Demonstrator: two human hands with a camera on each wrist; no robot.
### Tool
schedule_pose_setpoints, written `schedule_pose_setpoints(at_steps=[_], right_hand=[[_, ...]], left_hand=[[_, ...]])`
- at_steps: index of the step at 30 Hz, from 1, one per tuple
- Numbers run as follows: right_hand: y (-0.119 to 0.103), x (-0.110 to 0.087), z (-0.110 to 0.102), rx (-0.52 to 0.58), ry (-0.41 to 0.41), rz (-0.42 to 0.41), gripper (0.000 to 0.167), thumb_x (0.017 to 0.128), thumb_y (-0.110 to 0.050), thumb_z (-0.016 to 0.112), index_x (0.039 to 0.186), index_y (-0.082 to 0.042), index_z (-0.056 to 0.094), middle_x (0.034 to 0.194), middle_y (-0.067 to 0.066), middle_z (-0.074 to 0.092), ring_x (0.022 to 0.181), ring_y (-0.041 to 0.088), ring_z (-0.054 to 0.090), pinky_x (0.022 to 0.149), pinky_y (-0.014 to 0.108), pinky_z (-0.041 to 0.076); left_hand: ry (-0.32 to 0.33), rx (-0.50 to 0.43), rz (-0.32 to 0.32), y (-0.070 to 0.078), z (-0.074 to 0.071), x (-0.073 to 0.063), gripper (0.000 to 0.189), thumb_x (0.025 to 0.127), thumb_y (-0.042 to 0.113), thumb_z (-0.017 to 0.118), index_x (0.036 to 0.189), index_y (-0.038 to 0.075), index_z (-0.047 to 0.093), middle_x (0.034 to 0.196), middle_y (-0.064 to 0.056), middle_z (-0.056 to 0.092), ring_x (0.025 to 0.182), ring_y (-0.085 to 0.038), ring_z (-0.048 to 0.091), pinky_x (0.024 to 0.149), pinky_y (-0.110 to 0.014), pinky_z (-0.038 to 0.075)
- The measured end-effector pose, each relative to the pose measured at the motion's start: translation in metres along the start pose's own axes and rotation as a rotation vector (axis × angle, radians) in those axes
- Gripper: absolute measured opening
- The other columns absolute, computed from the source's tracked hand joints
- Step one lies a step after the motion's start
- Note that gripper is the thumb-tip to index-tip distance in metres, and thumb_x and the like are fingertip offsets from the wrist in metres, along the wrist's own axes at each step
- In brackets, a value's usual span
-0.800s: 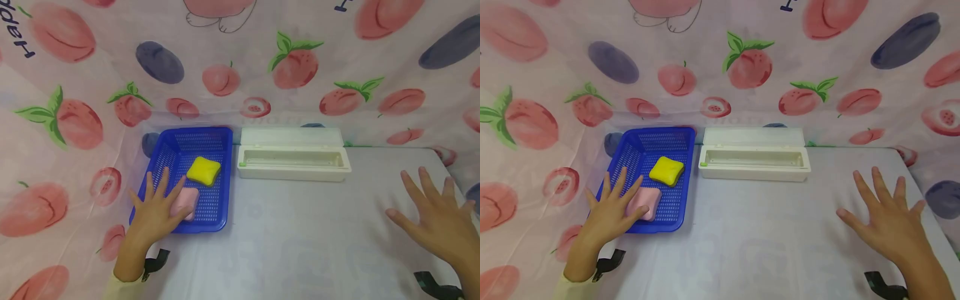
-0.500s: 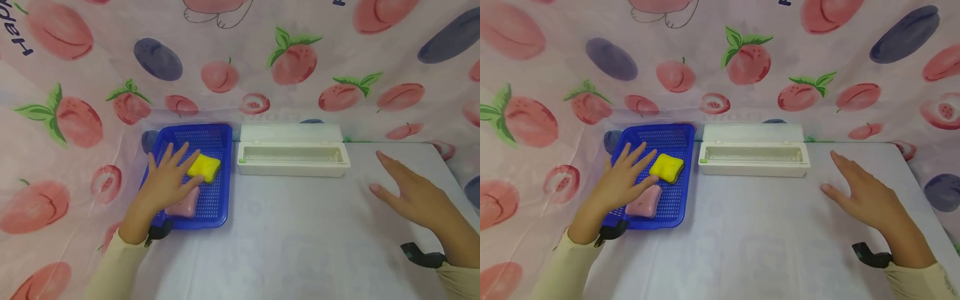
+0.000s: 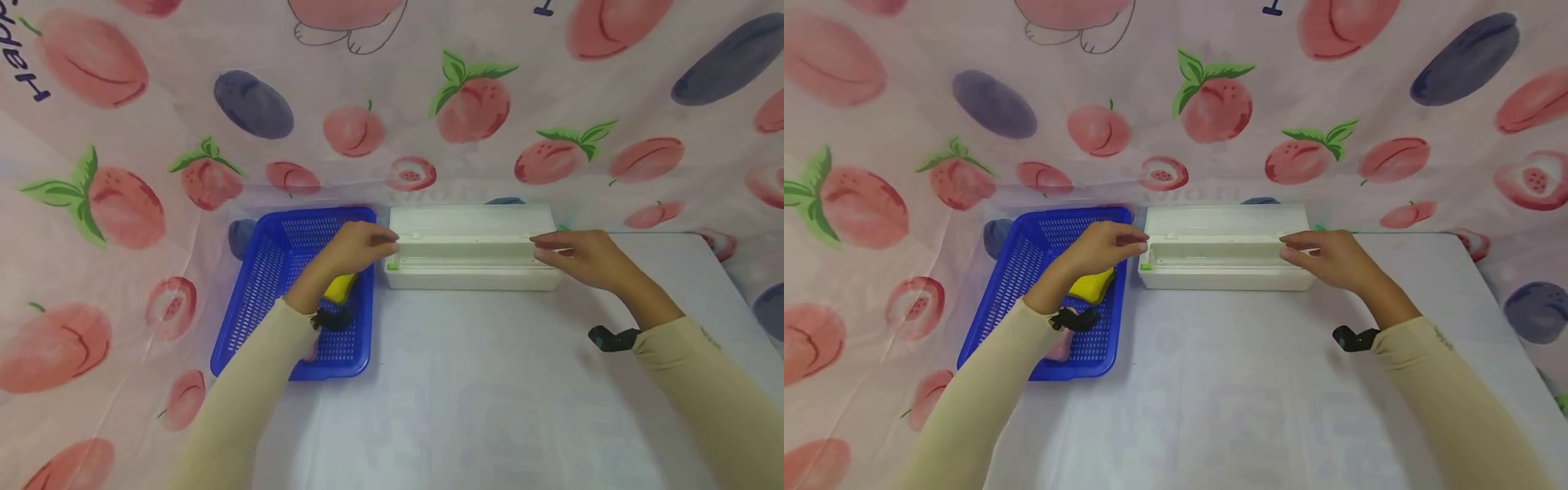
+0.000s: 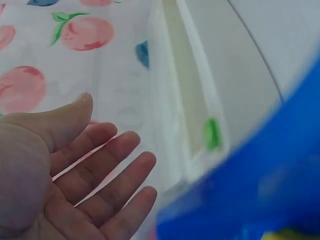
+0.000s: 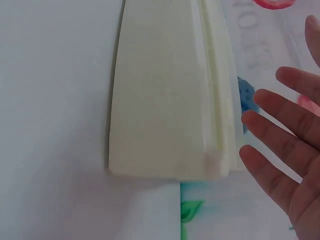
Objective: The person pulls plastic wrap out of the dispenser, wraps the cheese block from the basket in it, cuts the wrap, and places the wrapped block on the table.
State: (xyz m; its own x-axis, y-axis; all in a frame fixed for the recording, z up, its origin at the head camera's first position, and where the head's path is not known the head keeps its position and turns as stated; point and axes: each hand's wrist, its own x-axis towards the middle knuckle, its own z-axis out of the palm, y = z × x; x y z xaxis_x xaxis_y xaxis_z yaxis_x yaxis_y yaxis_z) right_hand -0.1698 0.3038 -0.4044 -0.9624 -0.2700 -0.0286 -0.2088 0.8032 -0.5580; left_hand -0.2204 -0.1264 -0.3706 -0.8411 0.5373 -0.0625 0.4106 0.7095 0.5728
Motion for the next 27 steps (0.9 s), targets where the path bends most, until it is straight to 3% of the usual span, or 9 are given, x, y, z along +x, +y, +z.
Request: schedule_pose_setpoints(at_steps=[9, 13, 17, 22, 27], right_hand=[[-0.006, 0.039, 0.020, 0.071, -0.066, 0.024, 0.043, 0.098, -0.046, 0.067, 0.127, -0.014, 0.073, 0.128, 0.014, 0.071, 0.121, 0.036, 0.065, 0.102, 0.056, 0.050], [-0.002, 0.050, 0.031, 0.075, -0.104, 0.041, 0.041, 0.096, -0.048, 0.069, 0.122, -0.017, 0.076, 0.128, 0.012, 0.072, 0.125, 0.036, 0.062, 0.104, 0.055, 0.048], [0.001, 0.058, 0.039, 0.089, -0.136, 0.043, 0.044, 0.094, -0.051, 0.070, 0.123, -0.018, 0.076, 0.130, 0.012, 0.071, 0.128, 0.036, 0.060, 0.106, 0.055, 0.047], [0.006, 0.068, 0.047, 0.140, -0.174, 0.075, 0.049, 0.093, -0.055, 0.070, 0.124, -0.018, 0.075, 0.136, 0.013, 0.067, 0.133, 0.037, 0.056, 0.108, 0.057, 0.045], [0.011, 0.076, 0.054, 0.181, -0.173, 0.116, 0.042, 0.092, -0.049, 0.073, 0.123, -0.021, 0.076, 0.136, 0.010, 0.068, 0.133, 0.034, 0.055, 0.108, 0.057, 0.044]], left_hand=[[-0.135, -0.174, -0.030, 0.011, 0.043, 0.053, 0.029, 0.100, 0.033, 0.066, 0.118, 0.013, 0.076, 0.118, -0.003, 0.075, 0.112, -0.018, 0.064, 0.101, -0.035, 0.051], [-0.148, -0.145, -0.054, 0.015, 0.061, 0.068, 0.028, 0.101, 0.033, 0.065, 0.118, 0.014, 0.077, 0.115, -0.001, 0.075, 0.109, -0.017, 0.063, 0.101, -0.033, 0.049], [-0.147, -0.125, -0.082, 0.017, 0.075, 0.078, 0.030, 0.100, 0.035, 0.065, 0.120, 0.015, 0.076, 0.118, -0.001, 0.075, 0.113, -0.017, 0.064, 0.103, -0.034, 0.049], [-0.185, -0.163, -0.147, 0.015, 0.086, 0.083, 0.037, 0.099, 0.042, 0.065, 0.125, 0.018, 0.074, 0.126, 0.000, 0.072, 0.122, -0.018, 0.062, 0.106, -0.038, 0.049], [-0.176, -0.126, -0.183, 0.011, 0.092, 0.087, 0.037, 0.098, 0.045, 0.066, 0.125, 0.023, 0.074, 0.127, 0.003, 0.072, 0.127, -0.019, 0.060, 0.109, -0.041, 0.047]])
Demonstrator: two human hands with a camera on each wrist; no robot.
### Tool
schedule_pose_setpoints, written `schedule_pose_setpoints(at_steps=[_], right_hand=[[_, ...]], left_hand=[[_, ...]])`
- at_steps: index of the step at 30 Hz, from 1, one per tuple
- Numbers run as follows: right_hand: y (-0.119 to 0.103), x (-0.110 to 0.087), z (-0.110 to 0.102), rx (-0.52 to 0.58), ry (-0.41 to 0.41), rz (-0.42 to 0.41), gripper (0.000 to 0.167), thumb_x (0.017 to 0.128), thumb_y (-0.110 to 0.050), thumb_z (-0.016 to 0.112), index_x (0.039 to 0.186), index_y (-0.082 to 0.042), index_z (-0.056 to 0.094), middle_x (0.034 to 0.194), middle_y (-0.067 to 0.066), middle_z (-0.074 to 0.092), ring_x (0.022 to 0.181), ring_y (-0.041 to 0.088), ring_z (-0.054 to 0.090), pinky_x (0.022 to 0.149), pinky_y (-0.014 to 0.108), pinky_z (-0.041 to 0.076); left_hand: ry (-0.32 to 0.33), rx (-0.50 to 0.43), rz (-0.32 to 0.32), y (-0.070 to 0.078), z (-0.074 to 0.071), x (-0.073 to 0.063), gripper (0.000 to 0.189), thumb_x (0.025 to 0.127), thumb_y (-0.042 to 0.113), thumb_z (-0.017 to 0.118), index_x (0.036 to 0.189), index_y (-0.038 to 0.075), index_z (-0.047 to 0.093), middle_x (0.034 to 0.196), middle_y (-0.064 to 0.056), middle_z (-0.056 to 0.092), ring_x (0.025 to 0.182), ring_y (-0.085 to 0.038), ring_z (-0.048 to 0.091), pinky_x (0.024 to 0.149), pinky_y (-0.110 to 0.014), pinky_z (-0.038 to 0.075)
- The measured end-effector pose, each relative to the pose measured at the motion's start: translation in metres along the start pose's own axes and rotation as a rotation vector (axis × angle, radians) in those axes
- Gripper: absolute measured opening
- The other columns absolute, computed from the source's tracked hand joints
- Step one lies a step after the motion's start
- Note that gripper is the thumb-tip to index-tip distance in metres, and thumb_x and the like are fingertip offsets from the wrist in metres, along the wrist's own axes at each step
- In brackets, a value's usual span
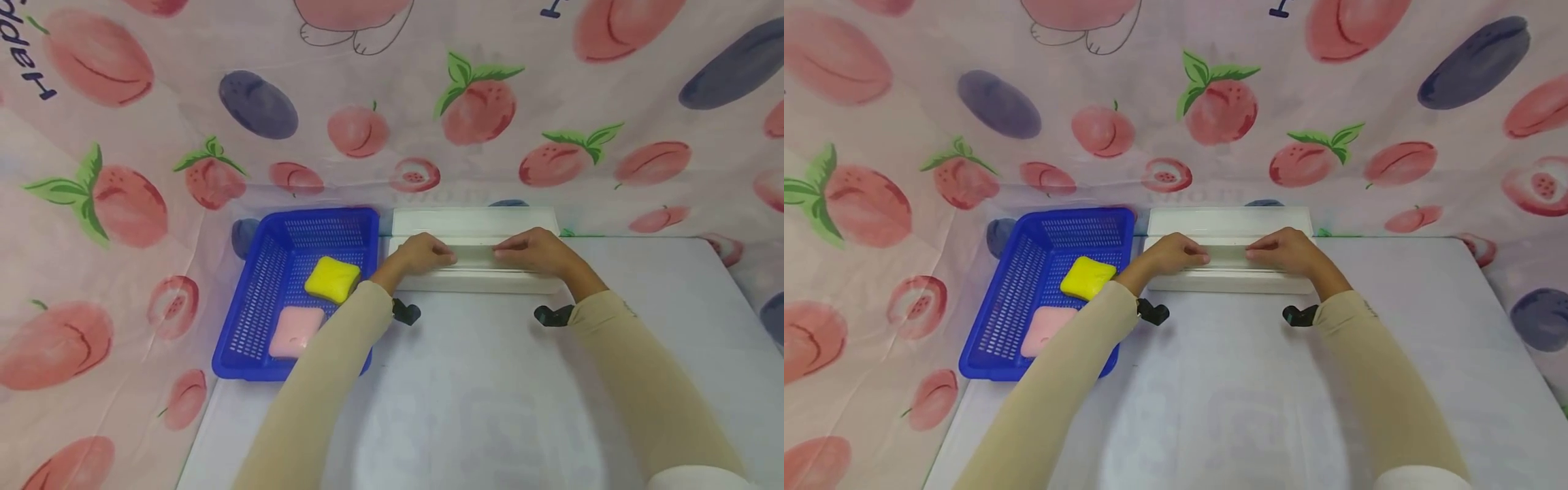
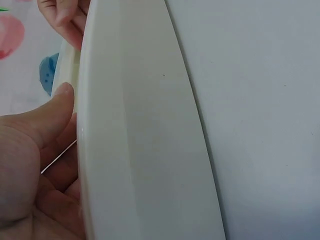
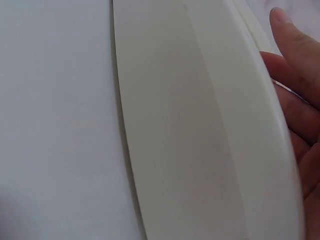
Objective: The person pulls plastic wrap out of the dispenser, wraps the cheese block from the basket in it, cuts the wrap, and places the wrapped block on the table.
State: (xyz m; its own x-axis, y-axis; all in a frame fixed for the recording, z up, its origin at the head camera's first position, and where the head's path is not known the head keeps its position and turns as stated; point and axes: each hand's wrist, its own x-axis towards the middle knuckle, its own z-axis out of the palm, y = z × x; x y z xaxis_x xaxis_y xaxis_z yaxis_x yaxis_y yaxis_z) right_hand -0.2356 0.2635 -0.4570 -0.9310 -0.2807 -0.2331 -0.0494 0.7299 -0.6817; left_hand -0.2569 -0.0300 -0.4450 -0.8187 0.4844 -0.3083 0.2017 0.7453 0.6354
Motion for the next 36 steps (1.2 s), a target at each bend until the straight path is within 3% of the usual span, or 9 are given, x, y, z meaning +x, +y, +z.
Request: schedule_pose_setpoints(at_steps=[7, 11, 18, 25, 31, 36], right_hand=[[-0.002, 0.005, 0.010, -0.010, 0.003, 0.036, 0.040, 0.087, -0.044, 0.081, 0.117, -0.019, 0.079, 0.131, 0.011, 0.070, 0.133, 0.034, 0.054, 0.109, 0.057, 0.043], [-0.003, 0.007, 0.012, -0.047, 0.006, 0.021, 0.037, 0.086, -0.045, 0.081, 0.113, -0.018, 0.081, 0.126, 0.012, 0.073, 0.131, 0.035, 0.056, 0.110, 0.057, 0.042], [-0.001, 0.007, 0.015, -0.067, 0.065, 0.011, 0.034, 0.089, -0.042, 0.079, 0.108, -0.014, 0.081, 0.116, 0.011, 0.076, 0.116, 0.031, 0.063, 0.099, 0.051, 0.049], [0.001, 0.005, 0.015, -0.022, 0.126, 0.020, 0.030, 0.091, -0.041, 0.077, 0.106, -0.015, 0.081, 0.110, 0.009, 0.077, 0.106, 0.026, 0.065, 0.092, 0.045, 0.051], [0.000, 0.002, 0.012, 0.062, 0.157, 0.028, 0.036, 0.090, -0.046, 0.077, 0.107, -0.016, 0.081, 0.105, 0.005, 0.078, 0.104, 0.022, 0.064, 0.090, 0.039, 0.050], [-0.001, -0.001, 0.010, 0.105, 0.162, 0.021, 0.035, 0.090, -0.046, 0.076, 0.107, -0.015, 0.080, 0.100, 0.002, 0.078, 0.101, 0.018, 0.064, 0.090, 0.034, 0.048]], left_hand=[[-0.017, 0.013, 0.013, -0.002, -0.001, -0.002, 0.034, 0.099, 0.041, 0.066, 0.124, 0.020, 0.075, 0.125, 0.001, 0.073, 0.123, -0.019, 0.062, 0.106, -0.037, 0.049], [-0.008, 0.025, -0.011, 0.001, -0.002, -0.004, 0.036, 0.098, 0.044, 0.066, 0.124, 0.021, 0.075, 0.127, 0.001, 0.072, 0.124, -0.020, 0.062, 0.105, -0.038, 0.050], [0.003, 0.034, -0.039, 0.001, 0.000, -0.002, 0.037, 0.096, 0.049, 0.066, 0.122, 0.024, 0.076, 0.126, 0.003, 0.073, 0.122, -0.019, 0.062, 0.104, -0.040, 0.050], [-0.009, 0.006, -0.045, -0.001, 0.001, -0.001, 0.046, 0.093, 0.058, 0.067, 0.122, 0.024, 0.076, 0.122, 0.003, 0.073, 0.110, -0.017, 0.062, 0.096, -0.037, 0.053], [-0.042, 0.016, 0.004, -0.003, -0.002, -0.001, 0.037, 0.092, 0.049, 0.072, 0.117, 0.021, 0.078, 0.111, 0.004, 0.075, 0.107, -0.015, 0.062, 0.095, -0.034, 0.053], [-0.031, 0.022, 0.026, -0.002, -0.004, -0.003, 0.031, 0.095, 0.044, 0.070, 0.114, 0.020, 0.079, 0.107, 0.004, 0.076, 0.101, -0.015, 0.062, 0.089, -0.031, 0.052]])
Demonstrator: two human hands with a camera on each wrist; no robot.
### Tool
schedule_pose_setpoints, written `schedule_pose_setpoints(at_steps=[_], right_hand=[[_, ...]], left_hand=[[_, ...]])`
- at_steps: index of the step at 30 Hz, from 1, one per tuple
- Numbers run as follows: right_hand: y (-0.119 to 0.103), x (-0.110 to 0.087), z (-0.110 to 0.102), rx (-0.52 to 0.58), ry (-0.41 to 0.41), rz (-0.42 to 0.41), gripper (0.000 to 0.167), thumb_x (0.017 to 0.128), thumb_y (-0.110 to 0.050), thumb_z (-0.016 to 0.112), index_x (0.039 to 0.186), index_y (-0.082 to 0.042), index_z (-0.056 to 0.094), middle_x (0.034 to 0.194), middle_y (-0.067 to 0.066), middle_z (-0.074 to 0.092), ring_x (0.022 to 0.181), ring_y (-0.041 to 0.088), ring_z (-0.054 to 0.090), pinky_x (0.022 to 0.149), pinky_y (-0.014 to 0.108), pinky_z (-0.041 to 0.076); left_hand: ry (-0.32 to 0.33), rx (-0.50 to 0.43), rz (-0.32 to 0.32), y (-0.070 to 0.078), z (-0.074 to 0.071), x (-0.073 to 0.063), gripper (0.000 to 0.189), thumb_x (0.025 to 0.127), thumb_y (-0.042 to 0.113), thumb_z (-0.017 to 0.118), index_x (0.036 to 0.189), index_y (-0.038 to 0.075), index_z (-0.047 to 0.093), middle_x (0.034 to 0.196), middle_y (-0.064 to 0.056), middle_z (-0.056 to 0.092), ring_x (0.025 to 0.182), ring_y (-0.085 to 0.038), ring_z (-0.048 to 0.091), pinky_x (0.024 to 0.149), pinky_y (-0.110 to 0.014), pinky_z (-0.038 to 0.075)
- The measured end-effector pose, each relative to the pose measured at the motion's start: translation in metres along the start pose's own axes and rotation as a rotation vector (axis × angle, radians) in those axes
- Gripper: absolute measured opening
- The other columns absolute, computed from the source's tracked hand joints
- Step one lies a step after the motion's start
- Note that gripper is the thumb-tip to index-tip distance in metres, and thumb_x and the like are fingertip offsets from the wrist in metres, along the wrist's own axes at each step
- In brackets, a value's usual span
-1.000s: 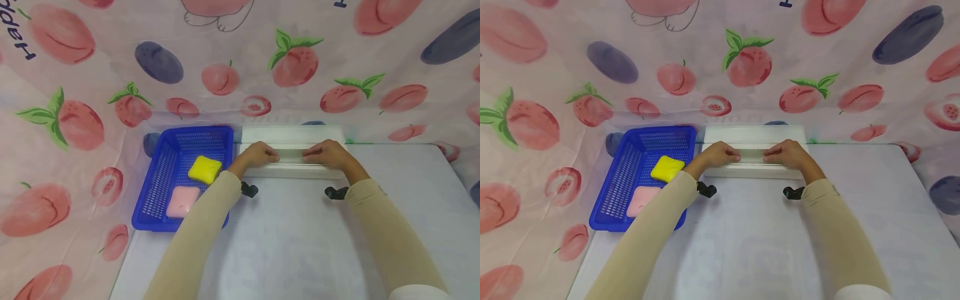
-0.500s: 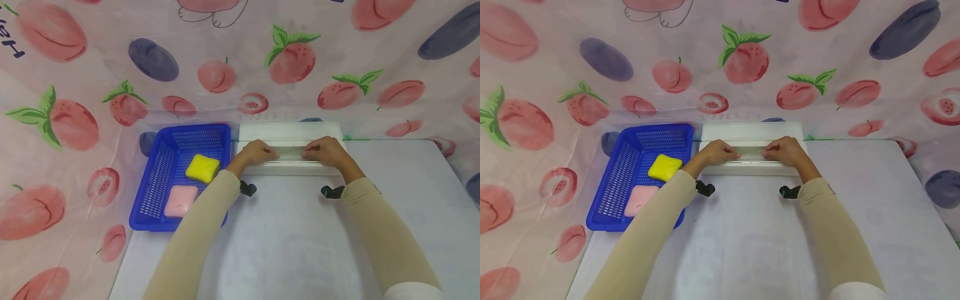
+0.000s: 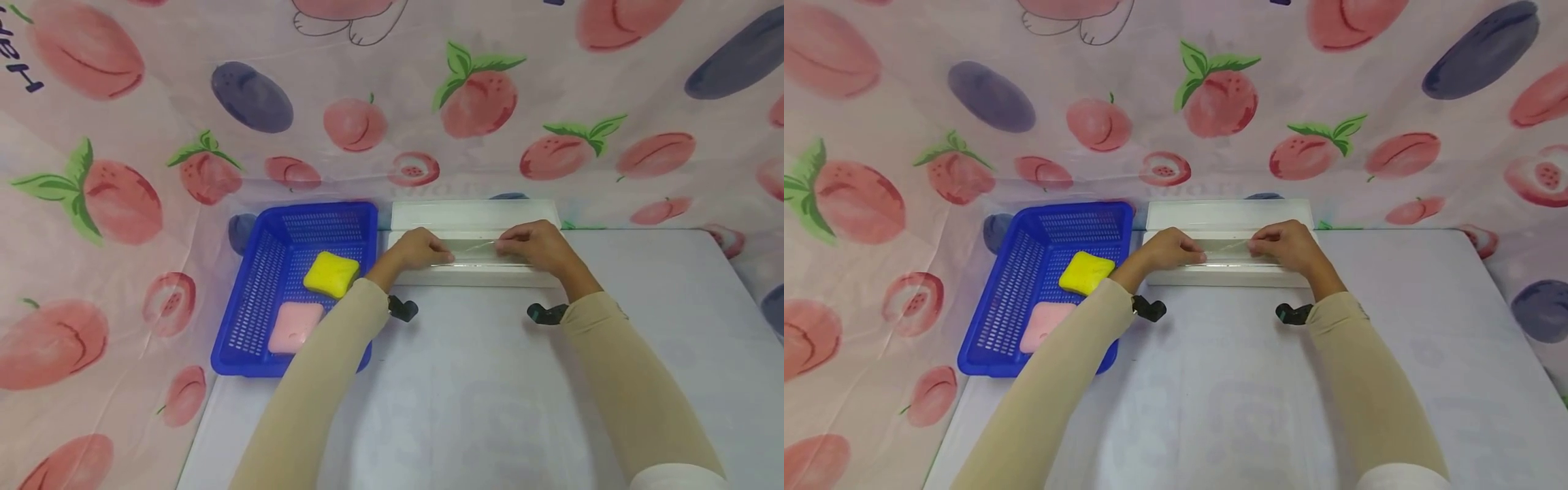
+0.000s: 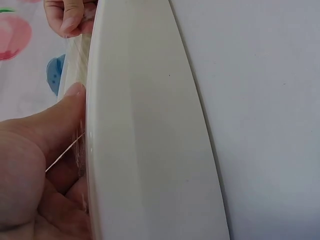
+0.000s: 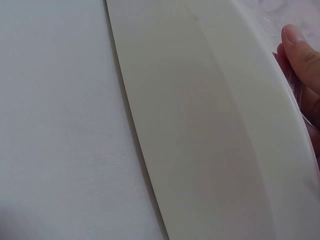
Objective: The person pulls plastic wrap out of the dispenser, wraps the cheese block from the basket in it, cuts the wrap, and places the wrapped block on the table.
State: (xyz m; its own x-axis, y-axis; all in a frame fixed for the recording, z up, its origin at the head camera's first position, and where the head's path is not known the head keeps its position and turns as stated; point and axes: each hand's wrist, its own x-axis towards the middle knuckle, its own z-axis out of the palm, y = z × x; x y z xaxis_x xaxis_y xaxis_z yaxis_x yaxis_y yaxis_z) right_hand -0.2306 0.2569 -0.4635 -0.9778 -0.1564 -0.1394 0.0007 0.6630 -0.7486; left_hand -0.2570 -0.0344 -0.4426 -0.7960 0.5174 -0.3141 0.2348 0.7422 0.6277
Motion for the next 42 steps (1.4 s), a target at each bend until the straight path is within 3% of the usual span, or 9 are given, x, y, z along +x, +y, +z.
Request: schedule_pose_setpoints(at_steps=[10, 17, 23, 25, 29, 32, 34, 37, 42], right_hand=[[0.004, -0.002, 0.002, 0.124, 0.002, -0.054, 0.029, 0.092, -0.037, 0.076, 0.105, -0.011, 0.079, 0.093, 0.004, 0.079, 0.088, 0.013, 0.072, 0.077, 0.021, 0.055], [0.004, -0.008, -0.001, -0.067, -0.055, -0.063, 0.038, 0.087, -0.044, 0.080, 0.115, -0.018, 0.078, 0.106, 0.004, 0.077, 0.097, 0.018, 0.064, 0.081, 0.027, 0.051], [-0.001, -0.022, -0.019, -0.182, 0.007, -0.108, 0.021, 0.093, -0.033, 0.077, 0.100, -0.014, 0.081, 0.099, 0.006, 0.078, 0.092, 0.020, 0.064, 0.077, 0.031, 0.051], [-0.003, -0.025, -0.024, -0.182, 0.019, -0.116, 0.018, 0.095, -0.032, 0.074, 0.097, -0.015, 0.079, 0.094, 0.005, 0.076, 0.090, 0.020, 0.063, 0.077, 0.032, 0.050], [-0.004, -0.028, -0.026, -0.148, -0.017, -0.132, 0.018, 0.099, -0.033, 0.068, 0.097, -0.016, 0.072, 0.094, 0.003, 0.074, 0.090, 0.018, 0.063, 0.080, 0.027, 0.050], [-0.002, -0.029, -0.024, -0.090, -0.029, -0.148, 0.018, 0.102, -0.031, 0.064, 0.099, -0.014, 0.069, 0.095, 0.004, 0.074, 0.091, 0.016, 0.065, 0.079, 0.021, 0.051], [-0.001, -0.030, -0.024, -0.055, -0.032, -0.157, 0.019, 0.103, -0.031, 0.062, 0.101, -0.013, 0.068, 0.096, 0.005, 0.074, 0.090, 0.015, 0.066, 0.078, 0.019, 0.050], [0.001, -0.030, -0.025, -0.011, -0.051, -0.164, 0.020, 0.104, -0.030, 0.061, 0.105, -0.011, 0.066, 0.098, 0.008, 0.072, 0.090, 0.016, 0.062, 0.077, 0.020, 0.050], [0.008, -0.032, -0.030, -0.028, -0.104, -0.123, 0.029, 0.101, -0.036, 0.065, 0.116, -0.013, 0.072, 0.114, 0.007, 0.072, 0.099, 0.006, 0.060, 0.082, 0.015, 0.049]], left_hand=[[0.071, -0.143, -0.026, 0.000, -0.001, -0.005, 0.025, 0.097, 0.039, 0.070, 0.108, 0.019, 0.081, 0.105, 0.006, 0.078, 0.101, -0.012, 0.065, 0.088, -0.029, 0.051], [0.046, -0.354, -0.010, 0.001, -0.003, -0.007, 0.026, 0.099, 0.030, 0.069, 0.110, 0.009, 0.078, 0.098, -0.001, 0.079, 0.093, -0.010, 0.075, 0.083, -0.023, 0.058], [0.059, -0.494, 0.047, 0.004, -0.008, -0.010, 0.021, 0.097, 0.015, 0.070, 0.110, -0.001, 0.075, 0.098, -0.010, 0.078, 0.091, -0.018, 0.076, 0.084, -0.028, 0.061], [0.052, -0.485, 0.083, 0.004, -0.010, -0.011, 0.020, 0.097, 0.009, 0.069, 0.114, -0.002, 0.074, 0.102, -0.012, 0.077, 0.095, -0.022, 0.076, 0.086, -0.030, 0.061], [0.037, -0.247, 0.105, -0.001, -0.014, -0.015, 0.021, 0.094, 0.009, 0.073, 0.114, 0.006, 0.076, 0.107, -0.006, 0.077, 0.101, -0.018, 0.072, 0.090, -0.027, 0.057], [0.035, -0.031, 0.095, -0.007, -0.020, -0.019, 0.014, 0.094, 0.018, 0.075, 0.106, 0.013, 0.079, 0.099, 0.002, 0.077, 0.094, -0.012, 0.065, 0.085, -0.025, 0.053], [0.045, 0.015, 0.091, -0.009, -0.024, -0.022, 0.013, 0.095, 0.023, 0.074, 0.100, 0.013, 0.081, 0.090, 0.002, 0.074, 0.087, -0.013, 0.060, 0.079, -0.026, 0.050], [0.087, -0.015, 0.102, -0.010, -0.031, -0.026, 0.015, 0.097, 0.025, 0.071, 0.098, 0.013, 0.081, 0.084, 0.002, 0.071, 0.082, -0.014, 0.055, 0.074, -0.025, 0.047], [0.114, -0.185, 0.110, -0.012, -0.040, -0.033, 0.017, 0.098, 0.021, 0.071, 0.106, 0.010, 0.080, 0.091, -0.002, 0.077, 0.086, -0.013, 0.065, 0.076, -0.024, 0.053]])
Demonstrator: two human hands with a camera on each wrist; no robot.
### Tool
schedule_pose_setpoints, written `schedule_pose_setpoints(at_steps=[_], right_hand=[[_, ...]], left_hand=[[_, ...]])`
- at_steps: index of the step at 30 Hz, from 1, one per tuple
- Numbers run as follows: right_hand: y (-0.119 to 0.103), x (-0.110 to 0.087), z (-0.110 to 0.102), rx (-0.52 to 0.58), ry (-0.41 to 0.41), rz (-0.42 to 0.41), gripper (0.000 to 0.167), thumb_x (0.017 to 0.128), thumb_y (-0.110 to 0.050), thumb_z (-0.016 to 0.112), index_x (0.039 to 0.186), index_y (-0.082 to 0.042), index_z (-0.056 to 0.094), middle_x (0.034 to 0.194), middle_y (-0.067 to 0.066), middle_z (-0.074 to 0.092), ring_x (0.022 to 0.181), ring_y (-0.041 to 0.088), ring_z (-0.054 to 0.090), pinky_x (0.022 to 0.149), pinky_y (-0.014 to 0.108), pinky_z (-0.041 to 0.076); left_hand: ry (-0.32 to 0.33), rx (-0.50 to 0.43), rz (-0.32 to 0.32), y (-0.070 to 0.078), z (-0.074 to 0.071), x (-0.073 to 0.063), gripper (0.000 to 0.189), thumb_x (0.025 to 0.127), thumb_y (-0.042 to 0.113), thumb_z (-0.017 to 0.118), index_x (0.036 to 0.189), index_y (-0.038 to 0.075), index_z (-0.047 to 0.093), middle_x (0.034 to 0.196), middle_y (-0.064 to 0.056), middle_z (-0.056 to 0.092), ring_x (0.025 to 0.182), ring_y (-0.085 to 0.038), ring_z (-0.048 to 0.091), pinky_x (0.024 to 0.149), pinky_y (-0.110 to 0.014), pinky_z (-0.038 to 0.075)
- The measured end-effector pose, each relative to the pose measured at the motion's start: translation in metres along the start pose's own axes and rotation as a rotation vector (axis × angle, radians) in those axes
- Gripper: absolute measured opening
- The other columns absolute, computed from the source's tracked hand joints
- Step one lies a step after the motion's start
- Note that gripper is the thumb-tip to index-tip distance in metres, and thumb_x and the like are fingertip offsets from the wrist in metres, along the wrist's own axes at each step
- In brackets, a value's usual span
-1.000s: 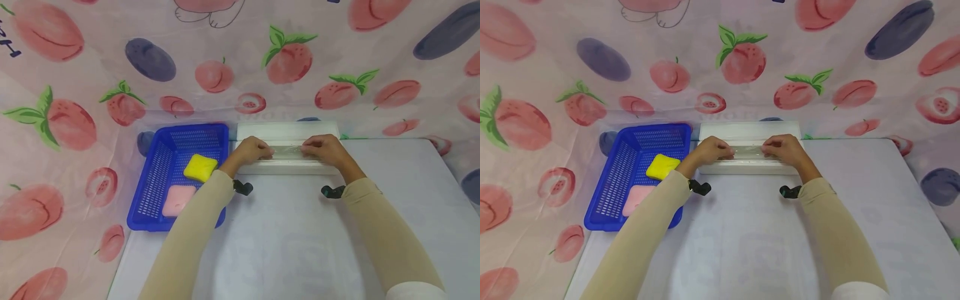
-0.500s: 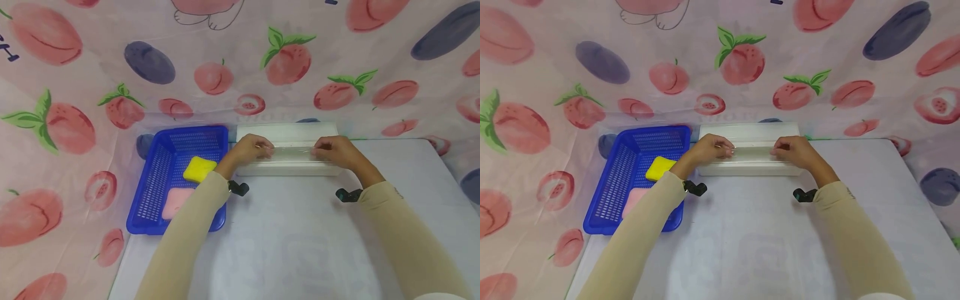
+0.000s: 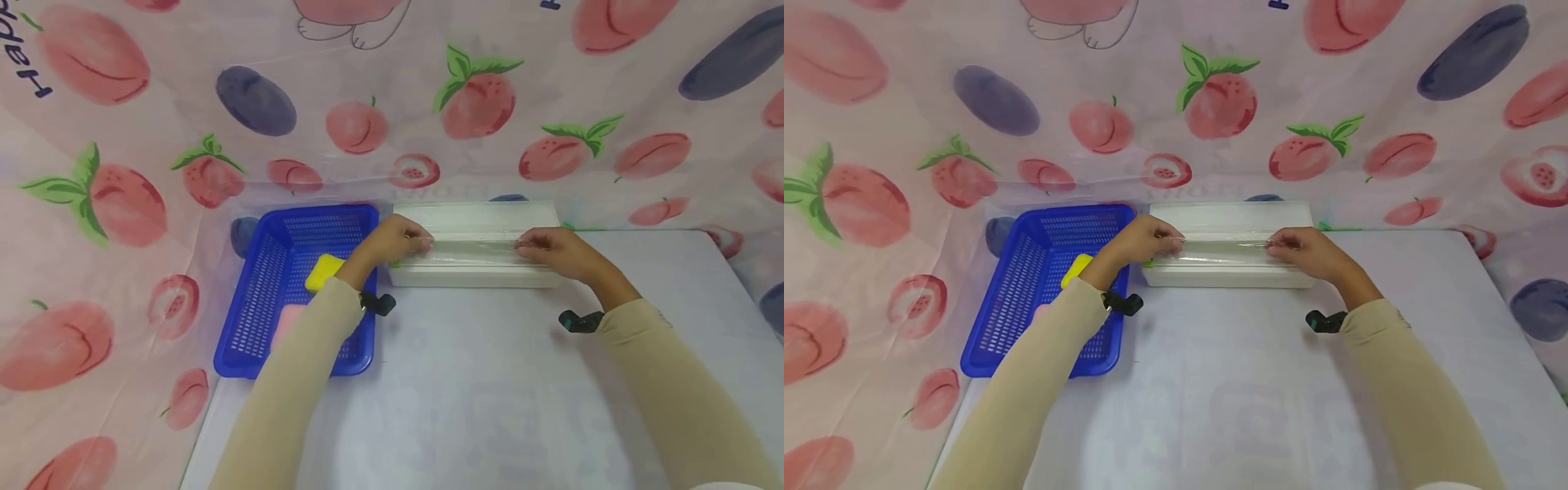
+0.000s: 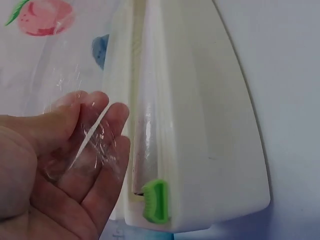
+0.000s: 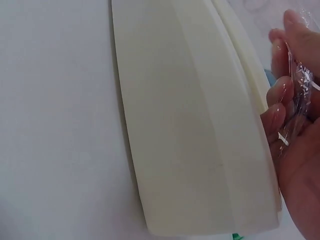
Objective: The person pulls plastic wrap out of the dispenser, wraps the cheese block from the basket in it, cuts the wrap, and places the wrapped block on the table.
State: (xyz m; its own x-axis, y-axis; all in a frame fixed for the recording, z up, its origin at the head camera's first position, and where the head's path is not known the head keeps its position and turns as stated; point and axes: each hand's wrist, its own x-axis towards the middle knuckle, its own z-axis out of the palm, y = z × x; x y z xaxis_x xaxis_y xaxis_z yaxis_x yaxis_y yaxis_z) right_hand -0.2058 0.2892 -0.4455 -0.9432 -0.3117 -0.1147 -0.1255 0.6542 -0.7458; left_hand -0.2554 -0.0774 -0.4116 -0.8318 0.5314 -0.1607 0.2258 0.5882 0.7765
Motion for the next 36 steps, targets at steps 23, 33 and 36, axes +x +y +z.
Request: schedule_pose_setpoints(at_steps=[23, 33, 36], right_hand=[[-0.024, -0.015, -0.011, -0.006, 0.405, -0.067, 0.022, 0.094, -0.032, 0.074, 0.101, -0.011, 0.076, 0.087, -0.011, 0.067, 0.084, 0.003, 0.060, 0.075, 0.006, 0.045], [-0.036, -0.006, -0.008, 0.166, 0.449, -0.113, 0.017, 0.097, -0.018, 0.071, 0.105, -0.004, 0.075, 0.091, -0.014, 0.066, 0.078, 0.000, 0.069, 0.074, 0.010, 0.055], [-0.040, -0.004, -0.009, 0.193, 0.438, -0.113, 0.020, 0.097, -0.020, 0.070, 0.108, -0.003, 0.075, 0.092, -0.013, 0.070, 0.079, 0.002, 0.069, 0.075, 0.011, 0.055]], left_hand=[[0.155, -0.083, -0.004, 0.024, -0.022, -0.014, 0.015, 0.095, 0.020, 0.074, 0.097, 0.006, 0.079, 0.090, -0.008, 0.079, 0.089, -0.028, 0.075, 0.076, -0.031, 0.061], [0.181, -0.132, 0.000, 0.020, -0.026, -0.020, 0.016, 0.097, 0.021, 0.072, 0.097, 0.006, 0.078, 0.089, -0.009, 0.078, 0.090, -0.033, 0.074, 0.080, -0.041, 0.061], [0.192, -0.119, 0.008, 0.021, -0.029, -0.022, 0.016, 0.096, 0.022, 0.072, 0.096, 0.007, 0.078, 0.088, -0.009, 0.078, 0.089, -0.033, 0.073, 0.081, -0.043, 0.061]])
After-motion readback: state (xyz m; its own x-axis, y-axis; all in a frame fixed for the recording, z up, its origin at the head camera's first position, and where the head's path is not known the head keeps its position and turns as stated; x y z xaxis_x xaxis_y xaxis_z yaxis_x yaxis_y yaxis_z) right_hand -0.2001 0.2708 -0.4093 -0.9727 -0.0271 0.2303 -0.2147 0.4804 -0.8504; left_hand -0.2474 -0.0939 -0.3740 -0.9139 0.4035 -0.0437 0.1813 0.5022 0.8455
